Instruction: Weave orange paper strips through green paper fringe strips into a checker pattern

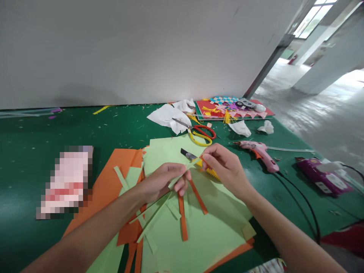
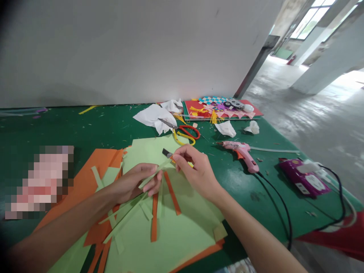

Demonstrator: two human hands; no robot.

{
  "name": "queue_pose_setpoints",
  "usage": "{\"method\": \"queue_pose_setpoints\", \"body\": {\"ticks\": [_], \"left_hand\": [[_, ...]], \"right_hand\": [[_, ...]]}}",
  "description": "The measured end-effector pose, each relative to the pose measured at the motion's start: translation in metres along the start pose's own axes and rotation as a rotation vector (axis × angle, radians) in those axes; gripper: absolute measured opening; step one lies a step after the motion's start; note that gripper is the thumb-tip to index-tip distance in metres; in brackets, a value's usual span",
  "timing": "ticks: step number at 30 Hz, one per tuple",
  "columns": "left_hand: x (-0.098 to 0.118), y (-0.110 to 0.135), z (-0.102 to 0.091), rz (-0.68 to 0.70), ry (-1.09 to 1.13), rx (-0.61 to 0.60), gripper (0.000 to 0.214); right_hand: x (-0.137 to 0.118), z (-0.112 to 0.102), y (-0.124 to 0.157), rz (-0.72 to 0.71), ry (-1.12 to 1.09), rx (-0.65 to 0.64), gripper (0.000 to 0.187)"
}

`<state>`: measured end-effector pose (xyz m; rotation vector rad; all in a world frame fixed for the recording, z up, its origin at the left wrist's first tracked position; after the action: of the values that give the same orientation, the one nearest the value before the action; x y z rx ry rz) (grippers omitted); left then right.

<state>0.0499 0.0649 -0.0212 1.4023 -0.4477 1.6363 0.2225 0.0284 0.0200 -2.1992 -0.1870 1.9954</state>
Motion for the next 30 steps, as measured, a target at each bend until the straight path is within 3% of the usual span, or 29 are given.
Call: {"method": "queue_pose_setpoints", "body": {"ticks": [10,30], "left_hand": [[0.0034,0.0011,0.0003,-0.017,0.030,-0.007,0.043],[0.0016,0.0007,-0.0011,0.003,0.018,-0.048,0.035]], "right_hand": [[-0.0009,-0.0047,-0.0019,-0.013,-0.032,0.037,0.017],[0.0027,-0.0102,-0.0028,-0.021,-0.057,0.061,0.016]]}}
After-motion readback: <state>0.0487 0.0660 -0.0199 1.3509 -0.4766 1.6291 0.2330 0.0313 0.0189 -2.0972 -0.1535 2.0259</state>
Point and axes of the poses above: each hand's wrist, its own y-axis away from the middle knuckle, its own z-axis out of the palm, x = y × z, the point moved 3 cm from there along -y, towards the middle knuckle, and after that the axes turned 11 degrees about -y, right-handed, at the moved point
